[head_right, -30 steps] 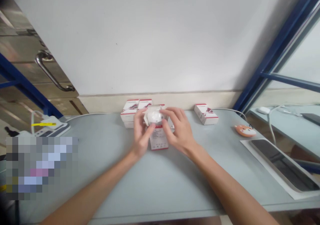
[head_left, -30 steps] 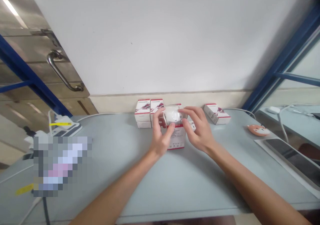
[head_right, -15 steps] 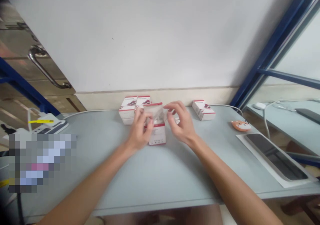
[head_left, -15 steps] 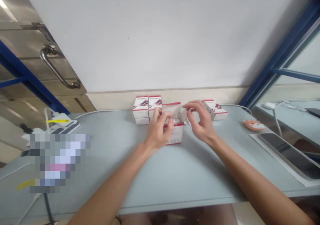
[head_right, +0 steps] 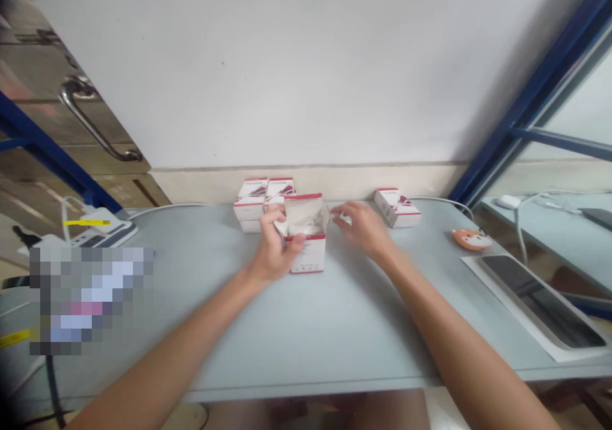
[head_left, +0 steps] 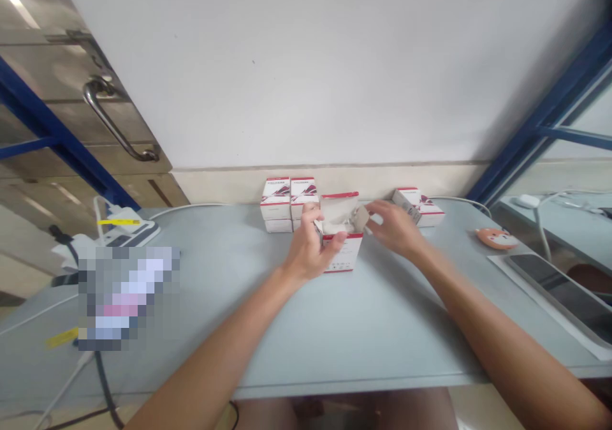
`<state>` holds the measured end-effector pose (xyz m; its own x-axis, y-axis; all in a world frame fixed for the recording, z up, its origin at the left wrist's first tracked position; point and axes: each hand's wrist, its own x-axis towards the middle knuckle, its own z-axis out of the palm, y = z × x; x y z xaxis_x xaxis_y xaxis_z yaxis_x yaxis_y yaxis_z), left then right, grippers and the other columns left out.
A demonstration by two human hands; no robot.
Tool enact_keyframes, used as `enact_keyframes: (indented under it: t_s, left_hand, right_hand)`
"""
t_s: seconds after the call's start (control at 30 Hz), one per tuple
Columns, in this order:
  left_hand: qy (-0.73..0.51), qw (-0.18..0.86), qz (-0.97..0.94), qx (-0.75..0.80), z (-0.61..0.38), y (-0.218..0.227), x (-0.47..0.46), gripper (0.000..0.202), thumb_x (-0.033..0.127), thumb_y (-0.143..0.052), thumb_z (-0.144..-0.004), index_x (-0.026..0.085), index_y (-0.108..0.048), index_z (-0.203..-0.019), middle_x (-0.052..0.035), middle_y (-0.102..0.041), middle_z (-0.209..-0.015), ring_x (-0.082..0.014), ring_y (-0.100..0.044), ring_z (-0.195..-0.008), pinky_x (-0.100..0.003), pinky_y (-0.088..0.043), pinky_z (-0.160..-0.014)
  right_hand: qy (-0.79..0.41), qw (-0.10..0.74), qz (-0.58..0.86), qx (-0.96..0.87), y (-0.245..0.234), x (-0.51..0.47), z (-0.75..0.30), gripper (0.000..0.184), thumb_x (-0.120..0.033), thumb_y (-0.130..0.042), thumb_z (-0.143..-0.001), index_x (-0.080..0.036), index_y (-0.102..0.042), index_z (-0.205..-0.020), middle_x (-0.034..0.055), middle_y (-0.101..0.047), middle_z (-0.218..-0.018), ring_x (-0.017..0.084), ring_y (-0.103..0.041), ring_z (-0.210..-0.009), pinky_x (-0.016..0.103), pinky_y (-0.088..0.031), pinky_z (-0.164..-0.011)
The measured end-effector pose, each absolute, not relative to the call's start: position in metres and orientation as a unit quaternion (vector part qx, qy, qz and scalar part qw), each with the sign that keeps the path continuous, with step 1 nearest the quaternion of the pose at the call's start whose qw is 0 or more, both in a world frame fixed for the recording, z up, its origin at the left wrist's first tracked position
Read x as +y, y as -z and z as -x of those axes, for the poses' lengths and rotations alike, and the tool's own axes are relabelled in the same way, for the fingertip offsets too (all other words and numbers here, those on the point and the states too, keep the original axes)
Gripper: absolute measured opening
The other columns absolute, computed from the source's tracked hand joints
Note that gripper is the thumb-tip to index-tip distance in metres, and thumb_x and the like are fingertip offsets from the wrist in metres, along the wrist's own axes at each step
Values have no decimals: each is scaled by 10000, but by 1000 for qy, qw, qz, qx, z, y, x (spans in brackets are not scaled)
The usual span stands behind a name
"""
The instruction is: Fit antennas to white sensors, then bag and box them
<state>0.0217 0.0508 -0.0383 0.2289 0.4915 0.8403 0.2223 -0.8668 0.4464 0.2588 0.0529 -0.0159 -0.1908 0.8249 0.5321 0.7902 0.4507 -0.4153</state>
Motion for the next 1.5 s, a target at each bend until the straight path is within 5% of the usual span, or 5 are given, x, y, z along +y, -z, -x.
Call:
enact_keyframes:
  t_s: [0.13,0.43,0.87,1.27,1.5]
  left_hand:
    - [-593,139,-757,237,-24,45,52,467,499,-665,-972,296,-279,-1139,-33,-470,-1094,-208,-557,-998,-384,-461,-892]
    - [-604,167,-743,235,-28,41,46,438,440,-700,-958,287,-313,-1095,-24,-515,-1059,-196,-591,-958,-346,-457,-827]
    - [-616,91,-745,238,-30,41,45,457,404,-728,-935,286,-343,-1153,-14,-485,-1032,-179,-561,-876,-330,-458,-785]
    - [-618,87,-744,237,-30,44,48,456,336,-714,-947,307,-341,-1207,-6,-464,-1004,-202,-543,-962,-360,-477,-843]
    - [-578,91,-778,230,-25,36,42,412,338,-666,-988,305,-464,-1346,-55,-559,-1107,-227,-554,-1043,-369,-513,-883]
  right_hand:
    - [6,549,474,-689,-38,10,-237,185,-387,-628,-1014,-297,-757,-1111,61,-797,-1096,265,-727,-937,443,-562,-876]
    - [-59,409,474,-778,-53,-2,-209,112,-233,-704,-874,-249,-667,-769,73,-691,-1183,317,-593,-1153,519,-501,-981]
    - [-482,399,424,-655,-54,23,-215,426,-152,-677,-743,-261,-676,-1155,25,-696,-999,195,-619,-827,327,-519,-682]
    - [-484,587,368,-534,-23,20,-203,364,-448,-469,-991,-273,-664,-1244,81,-724,-1241,289,-681,-1177,440,-579,-964]
    - [-592,495,328,-545,-24,12,-195,306,-297,-658,-901,-257,-698,-1202,64,-756,-1244,308,-695,-1179,462,-566,-999]
